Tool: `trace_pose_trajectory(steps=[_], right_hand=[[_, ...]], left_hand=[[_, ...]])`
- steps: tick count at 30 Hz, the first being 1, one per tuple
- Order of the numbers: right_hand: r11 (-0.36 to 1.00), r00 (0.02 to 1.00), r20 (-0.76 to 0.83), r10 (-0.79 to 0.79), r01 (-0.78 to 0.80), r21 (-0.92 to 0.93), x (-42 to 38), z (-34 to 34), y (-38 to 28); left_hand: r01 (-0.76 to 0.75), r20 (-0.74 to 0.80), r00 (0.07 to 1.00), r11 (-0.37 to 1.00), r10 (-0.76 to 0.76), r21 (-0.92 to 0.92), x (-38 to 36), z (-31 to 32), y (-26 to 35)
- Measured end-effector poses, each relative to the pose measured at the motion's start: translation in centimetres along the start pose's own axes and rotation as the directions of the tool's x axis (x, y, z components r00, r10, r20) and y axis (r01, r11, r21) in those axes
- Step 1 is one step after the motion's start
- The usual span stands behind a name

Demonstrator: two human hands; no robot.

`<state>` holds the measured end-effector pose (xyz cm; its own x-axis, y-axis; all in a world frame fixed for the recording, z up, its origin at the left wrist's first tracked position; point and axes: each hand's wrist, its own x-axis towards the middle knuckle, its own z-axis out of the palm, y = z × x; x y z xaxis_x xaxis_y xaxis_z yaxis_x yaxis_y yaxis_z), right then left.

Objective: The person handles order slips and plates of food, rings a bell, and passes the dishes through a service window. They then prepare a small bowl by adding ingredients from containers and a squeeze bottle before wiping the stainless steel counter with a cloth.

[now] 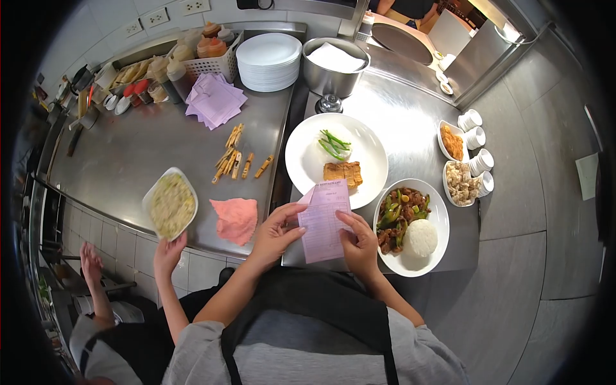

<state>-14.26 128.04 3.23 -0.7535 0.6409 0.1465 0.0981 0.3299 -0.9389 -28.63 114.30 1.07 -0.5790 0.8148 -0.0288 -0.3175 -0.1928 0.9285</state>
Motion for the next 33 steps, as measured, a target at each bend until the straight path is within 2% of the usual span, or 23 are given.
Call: trace_pose_trajectory(steps=[3, 6, 9, 15, 25, 28, 30, 31, 32, 33], right_hand=[[1.000, 1.000, 0.008, -0.011, 0.011, 0.011, -0.2, 0.3, 0.0], [1.000, 1.000, 0.012, -0.003, 0.002, 0.019, -0.3, 0.2, -0.3], [0.999, 1.000, 0.023, 0.011, -0.012, 0.034, -0.3, 0.0, -0.4], [0.996, 0.998, 0.041, 0.039, -0.042, 0.075, -0.4, -0.3, -0.5], [0.992, 0.995, 0.067, 0.069, -0.075, 0.104, -0.2, -0.3, 0.1], [0.990, 0.985, 0.105, -0.134, 0.139, -0.038, 0.9, -1.4, -0.2], [0.976, 0.976, 0.140, -0.164, 0.181, -0.120, 3.5, -4.8, -1.0], [0.921, 0.941, 0.106, -0.320, 0.336, -0.199, 5.5, -6.8, 1.1], [0.989, 0.992, -0.012, -0.127, 0.126, -0.080, 7.6, -8.0, 0.6], [0.963, 0.983, -0.038, -0.177, 0.166, -0.211, 10.3, -9.9, 1.3]], left_hand=[[-0.041, -0.004, 0.999, 0.996, 0.042, 0.077, 0.5, 0.0, -0.2], [0.018, -0.028, 0.999, 0.999, -0.016, 0.040, 0.5, 0.0, 0.2], [-0.102, -0.013, 0.995, 0.986, 0.101, -0.134, 0.7, 0.3, -0.3], [0.016, 0.019, 1.000, 0.993, -0.018, 0.118, 0.6, -0.1, -0.6], [0.020, -0.020, 1.000, 1.000, -0.020, 0.012, 1.0, 0.5, 0.1], [0.034, -0.061, 0.998, 0.998, -0.030, 0.060, 0.9, 0.1, 0.0], [0.048, -0.100, 0.994, 0.990, -0.034, 0.135, 0.7, -0.7, 0.3], [0.029, -0.124, 0.992, 0.989, -0.011, 0.143, 0.6, -1.3, 0.3], [0.031, -0.167, 0.986, 0.981, 0.001, 0.190, 0.2, -2.4, -0.1], [-0.058, -0.177, 0.980, 0.980, 0.092, 0.192, -0.1, -2.1, 1.1]])
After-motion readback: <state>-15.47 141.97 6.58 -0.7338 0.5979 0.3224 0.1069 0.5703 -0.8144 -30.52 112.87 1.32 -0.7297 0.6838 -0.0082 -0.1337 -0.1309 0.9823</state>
